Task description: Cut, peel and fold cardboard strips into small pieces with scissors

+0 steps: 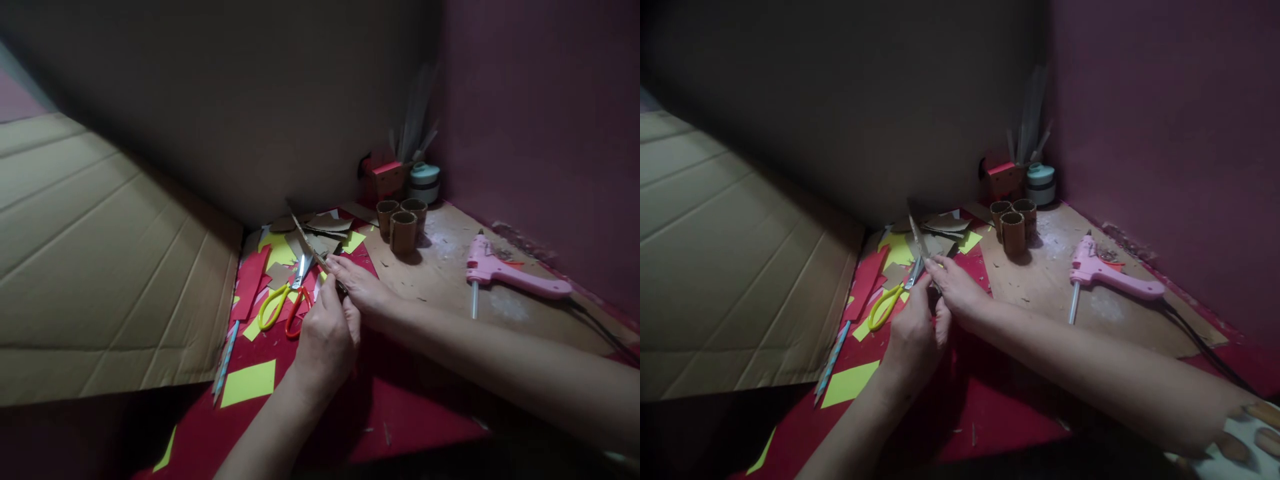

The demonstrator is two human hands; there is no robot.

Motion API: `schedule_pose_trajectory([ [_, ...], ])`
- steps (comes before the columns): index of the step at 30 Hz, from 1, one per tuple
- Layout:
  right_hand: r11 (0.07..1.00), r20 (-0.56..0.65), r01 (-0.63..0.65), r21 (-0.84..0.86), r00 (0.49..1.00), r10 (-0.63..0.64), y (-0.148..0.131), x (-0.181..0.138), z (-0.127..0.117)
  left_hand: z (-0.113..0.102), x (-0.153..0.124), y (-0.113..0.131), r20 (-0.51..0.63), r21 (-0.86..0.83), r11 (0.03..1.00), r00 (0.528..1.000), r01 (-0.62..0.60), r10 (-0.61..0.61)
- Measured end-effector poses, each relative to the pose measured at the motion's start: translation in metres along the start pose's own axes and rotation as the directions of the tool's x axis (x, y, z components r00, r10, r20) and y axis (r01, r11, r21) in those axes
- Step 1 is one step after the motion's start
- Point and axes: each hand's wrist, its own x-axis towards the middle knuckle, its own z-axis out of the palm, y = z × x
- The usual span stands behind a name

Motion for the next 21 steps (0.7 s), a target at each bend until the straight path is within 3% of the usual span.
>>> schedule_pose_trajectory([
  [5, 0.994, -0.021, -0.007, -0.107, 1.000, 0.005, 0.003, 0.000, 0.002, -0.001, -0.002, 0.001, 0.034, 0.007, 0.997, 0.996, 0.082, -0.082],
  [17, 0.995, 0.071, 0.008, -0.097, 0.997, -0.001, 0.012, -0.002, -0.009, -0.003, -0.005, 0.003, 0.112, -0.216, 0.895, 0.920, 0.391, -0.376],
  [21, 0.949, 0.190, 0.143, -0.281, 0.977, -0.091, 0.007, -0.014, -0.020, -0.004, -0.011, -0.001, 0.161, -0.304, 0.833, 0.887, 0.462, -0.434],
])
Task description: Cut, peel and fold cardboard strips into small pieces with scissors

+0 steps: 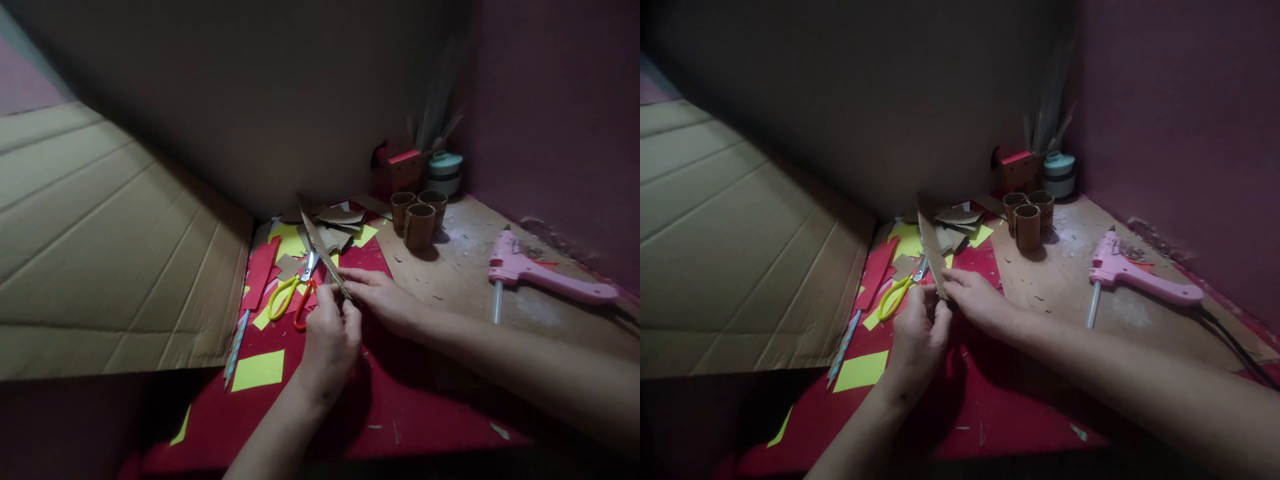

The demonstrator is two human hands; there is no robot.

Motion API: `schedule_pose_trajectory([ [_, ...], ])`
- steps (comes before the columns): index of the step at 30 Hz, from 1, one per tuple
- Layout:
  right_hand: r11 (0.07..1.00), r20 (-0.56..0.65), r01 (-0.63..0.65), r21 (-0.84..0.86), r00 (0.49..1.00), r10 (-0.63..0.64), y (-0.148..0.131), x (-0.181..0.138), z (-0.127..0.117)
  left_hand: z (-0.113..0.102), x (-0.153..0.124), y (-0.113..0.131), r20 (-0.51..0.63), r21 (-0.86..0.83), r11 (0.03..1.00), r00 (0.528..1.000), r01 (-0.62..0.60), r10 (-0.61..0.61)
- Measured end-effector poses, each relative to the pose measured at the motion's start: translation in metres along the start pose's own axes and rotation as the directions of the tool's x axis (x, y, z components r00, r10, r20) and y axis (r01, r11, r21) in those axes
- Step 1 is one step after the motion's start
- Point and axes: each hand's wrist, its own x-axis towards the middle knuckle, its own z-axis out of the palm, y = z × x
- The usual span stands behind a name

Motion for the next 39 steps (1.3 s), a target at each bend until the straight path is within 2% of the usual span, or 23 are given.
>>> schedule_pose_trajectory([
  [4, 0.942, 0.152, 0.218, -0.254, 0.971, -0.183, 0.002, -0.012, -0.009, -0.002, -0.003, -0.006, 0.011, -0.065, 0.998, 1.000, 0.026, -0.026],
  [8, 0.861, 0.185, 0.341, -0.377, 0.939, -0.290, 0.005, -0.016, -0.013, -0.003, -0.003, -0.008, -0.017, -0.165, 0.985, 0.998, 0.052, -0.056],
  [12, 0.857, 0.168, 0.357, -0.372, 0.934, -0.316, 0.004, -0.016, -0.013, -0.003, -0.003, -0.010, -0.010, -0.239, 0.968, 0.996, 0.084, -0.088],
  [16, 0.826, 0.166, 0.388, -0.408, 0.922, -0.351, 0.005, -0.015, -0.013, -0.004, -0.002, -0.009, -0.017, -0.216, 0.974, 0.997, 0.070, -0.075],
  [20, 0.732, 0.216, 0.459, -0.504, 0.887, -0.408, 0.007, -0.014, -0.014, -0.005, -0.001, -0.008, -0.014, -0.206, 0.976, 0.997, 0.070, -0.074],
  [27, 0.597, 0.277, 0.516, -0.614, 0.849, -0.450, 0.010, -0.014, -0.018, -0.004, 0.000, -0.011, 0.012, -0.284, 0.955, 0.996, 0.087, -0.088],
  [33, 0.400, 0.365, 0.639, -0.657, 0.733, -0.574, 0.013, -0.012, -0.020, -0.005, -0.001, -0.010, 0.034, -0.312, 0.945, 0.995, 0.100, -0.094],
  [39, 0.285, 0.399, 0.649, -0.706, 0.696, -0.597, 0.015, -0.012, -0.015, -0.002, -0.001, -0.008, 0.050, -0.286, 0.941, 0.984, 0.180, -0.173],
])
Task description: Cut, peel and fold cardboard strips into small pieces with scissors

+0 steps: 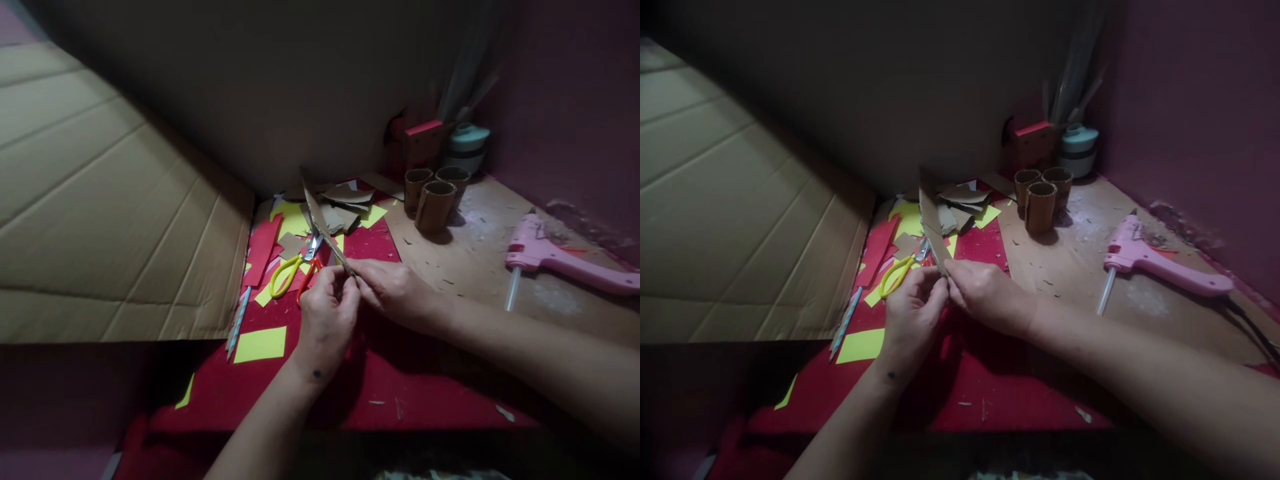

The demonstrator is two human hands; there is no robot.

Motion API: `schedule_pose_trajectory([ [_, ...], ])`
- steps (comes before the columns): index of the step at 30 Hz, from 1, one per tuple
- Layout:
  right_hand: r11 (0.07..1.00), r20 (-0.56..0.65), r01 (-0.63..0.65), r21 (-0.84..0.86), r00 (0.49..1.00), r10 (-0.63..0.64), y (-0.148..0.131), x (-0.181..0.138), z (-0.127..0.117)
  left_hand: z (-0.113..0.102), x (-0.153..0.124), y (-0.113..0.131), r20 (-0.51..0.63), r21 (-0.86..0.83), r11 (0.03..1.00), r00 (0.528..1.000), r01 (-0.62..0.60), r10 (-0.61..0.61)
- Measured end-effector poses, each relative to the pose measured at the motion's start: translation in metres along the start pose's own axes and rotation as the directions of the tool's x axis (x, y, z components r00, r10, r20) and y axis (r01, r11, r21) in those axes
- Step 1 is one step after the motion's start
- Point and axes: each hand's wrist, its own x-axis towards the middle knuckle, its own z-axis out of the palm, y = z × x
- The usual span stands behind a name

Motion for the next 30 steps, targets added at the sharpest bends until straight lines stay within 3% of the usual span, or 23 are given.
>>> schedule_pose_trajectory([
  [4, 1.000, 0.051, -0.022, -0.021, 0.998, 0.023, 0.001, -0.001, 0.006, 0.000, 0.001, 0.000, 0.051, 0.072, 0.993, 0.994, 0.095, -0.099],
  [13, 1.000, 0.120, -0.006, -0.019, 0.993, 0.008, 0.002, -0.002, 0.010, 0.000, 0.004, 0.004, 0.065, 0.300, 0.954, 0.997, 0.017, -0.039],
  [24, 0.996, 0.056, -0.070, -0.053, 0.996, 0.073, 0.005, -0.006, 0.017, 0.002, 0.004, 0.004, 0.027, 0.262, 0.965, 0.999, 0.020, -0.028],
  [30, 0.991, 0.105, -0.130, -0.009, 0.986, 0.130, 0.009, -0.004, 0.016, -0.002, 0.008, -0.006, 0.063, 0.269, 0.963, 0.998, 0.010, -0.028],
])
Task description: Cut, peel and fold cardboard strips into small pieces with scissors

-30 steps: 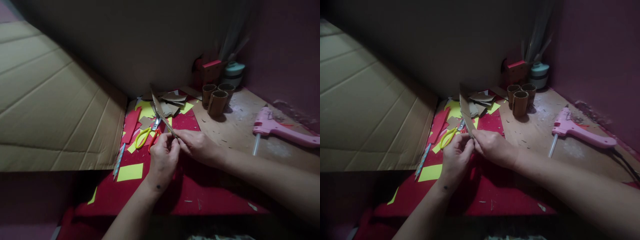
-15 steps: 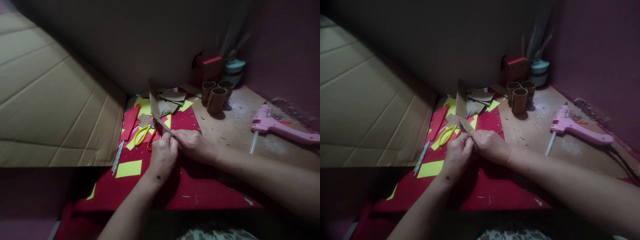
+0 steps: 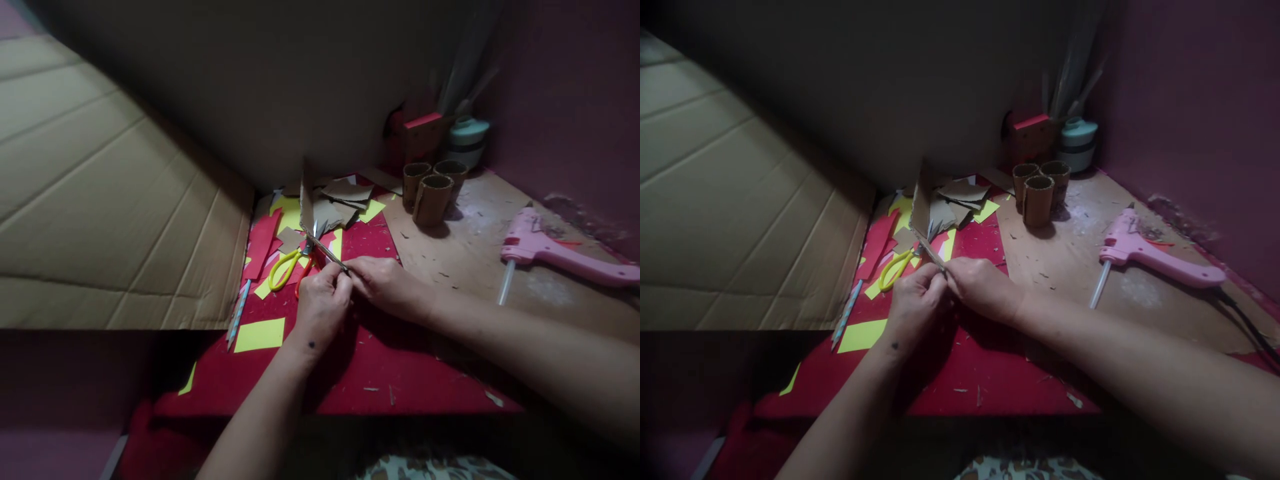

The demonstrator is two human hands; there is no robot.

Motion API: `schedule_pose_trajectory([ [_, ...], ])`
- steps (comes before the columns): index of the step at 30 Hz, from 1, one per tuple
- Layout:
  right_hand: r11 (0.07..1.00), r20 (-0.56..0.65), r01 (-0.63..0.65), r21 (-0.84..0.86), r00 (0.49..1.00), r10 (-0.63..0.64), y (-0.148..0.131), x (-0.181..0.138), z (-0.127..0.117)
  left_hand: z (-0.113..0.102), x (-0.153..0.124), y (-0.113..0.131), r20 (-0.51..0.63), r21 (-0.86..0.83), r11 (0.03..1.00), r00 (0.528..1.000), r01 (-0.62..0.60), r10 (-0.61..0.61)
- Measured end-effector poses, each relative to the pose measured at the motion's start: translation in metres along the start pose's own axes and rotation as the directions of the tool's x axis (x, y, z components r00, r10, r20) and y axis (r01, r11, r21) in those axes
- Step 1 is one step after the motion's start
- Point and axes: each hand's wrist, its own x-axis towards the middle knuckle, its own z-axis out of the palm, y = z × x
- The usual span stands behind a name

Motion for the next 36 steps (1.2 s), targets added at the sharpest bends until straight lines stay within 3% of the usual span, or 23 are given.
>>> schedule_pose_trajectory([
  [5, 1.000, 0.012, -0.014, -0.020, 1.000, 0.014, 0.002, 0.000, 0.000, -0.002, 0.002, -0.004, 0.037, 0.017, 0.999, 0.998, -0.052, 0.051],
  [18, 0.992, -0.098, -0.119, 0.033, 0.988, 0.122, -0.009, 0.002, -0.005, -0.006, -0.001, 0.003, -0.080, 0.102, 0.982, 0.983, -0.156, 0.165],
  [26, 0.995, -0.028, 0.050, -0.081, 0.998, -0.052, -0.005, 0.001, -0.007, -0.005, 0.004, -0.005, 0.044, -0.061, 0.998, 0.999, 0.024, -0.021],
  [36, 0.996, -0.057, -0.090, 0.017, 0.994, 0.091, -0.008, 0.000, -0.010, -0.001, 0.000, -0.003, 0.028, -0.130, 0.991, 0.999, 0.044, -0.041],
])
